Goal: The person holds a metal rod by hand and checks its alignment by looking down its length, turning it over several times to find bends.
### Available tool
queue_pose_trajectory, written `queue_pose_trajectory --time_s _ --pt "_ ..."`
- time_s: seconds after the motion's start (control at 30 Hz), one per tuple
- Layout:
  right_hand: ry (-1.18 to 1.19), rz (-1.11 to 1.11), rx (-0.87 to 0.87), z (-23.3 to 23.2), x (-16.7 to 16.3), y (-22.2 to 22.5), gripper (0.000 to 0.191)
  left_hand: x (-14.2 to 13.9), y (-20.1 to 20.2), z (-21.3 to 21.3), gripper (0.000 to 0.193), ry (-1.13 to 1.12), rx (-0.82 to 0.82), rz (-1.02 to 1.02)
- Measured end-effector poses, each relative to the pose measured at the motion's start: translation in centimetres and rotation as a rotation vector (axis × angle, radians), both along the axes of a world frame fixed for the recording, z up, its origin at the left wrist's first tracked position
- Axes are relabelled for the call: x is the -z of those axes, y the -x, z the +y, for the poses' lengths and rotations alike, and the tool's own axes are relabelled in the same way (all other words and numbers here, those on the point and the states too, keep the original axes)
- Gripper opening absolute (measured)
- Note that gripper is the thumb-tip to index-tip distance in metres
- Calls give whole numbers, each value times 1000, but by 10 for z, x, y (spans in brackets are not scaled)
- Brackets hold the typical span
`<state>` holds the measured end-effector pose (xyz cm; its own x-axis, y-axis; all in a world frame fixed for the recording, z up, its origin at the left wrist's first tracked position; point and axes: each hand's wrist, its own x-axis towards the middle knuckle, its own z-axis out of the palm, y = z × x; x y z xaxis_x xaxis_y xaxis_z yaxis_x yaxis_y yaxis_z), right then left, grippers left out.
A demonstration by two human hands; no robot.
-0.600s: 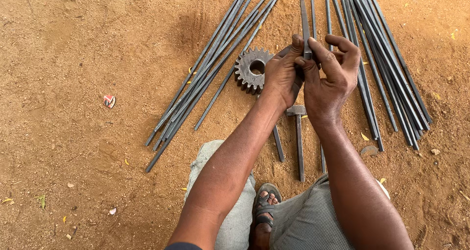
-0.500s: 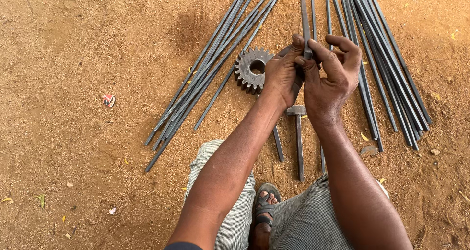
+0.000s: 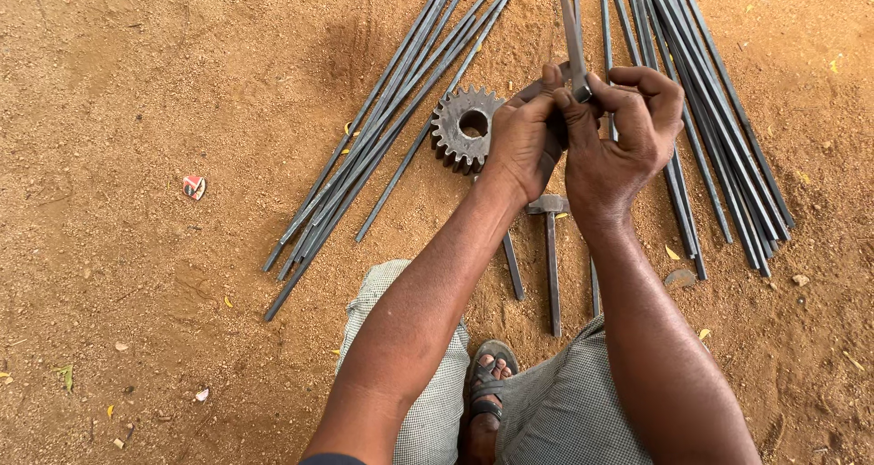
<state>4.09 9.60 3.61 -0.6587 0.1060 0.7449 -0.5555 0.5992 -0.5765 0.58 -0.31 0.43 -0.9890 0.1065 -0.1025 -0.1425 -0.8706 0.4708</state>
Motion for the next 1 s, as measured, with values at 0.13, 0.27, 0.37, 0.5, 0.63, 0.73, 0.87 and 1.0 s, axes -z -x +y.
queue_pose_trajectory --time_s 0.13,0.27,0.37,0.5,0.63,0.73,0.87,1.0 --pt "54 -8 -18 6 1 5 26 0 1 6 28 -18 54 39" --pt "29 -3 1 2 5 3 25 2 1 4 26 -17 45 -29" --pt "17 0 13 -5 5 9 26 2 5 -3 25 -13 45 -48" --pt "4 -22 11 -12 5 10 26 3 7 -10 27 13 34 -48" --pt "-16 -19 21 -20 4 5 24 4 4 -18 28 8 22 -32" --pt "-44 -35 38 -25 3 4 23 4 5 -23 28 3 26 -43" --pt "-1 -46 15 -26 1 11 26 4 10 -22 28 9 5 -69" --pt "-64 -10 54 -23 0 16 28 3 16 -17 28 -3 -1 -72"
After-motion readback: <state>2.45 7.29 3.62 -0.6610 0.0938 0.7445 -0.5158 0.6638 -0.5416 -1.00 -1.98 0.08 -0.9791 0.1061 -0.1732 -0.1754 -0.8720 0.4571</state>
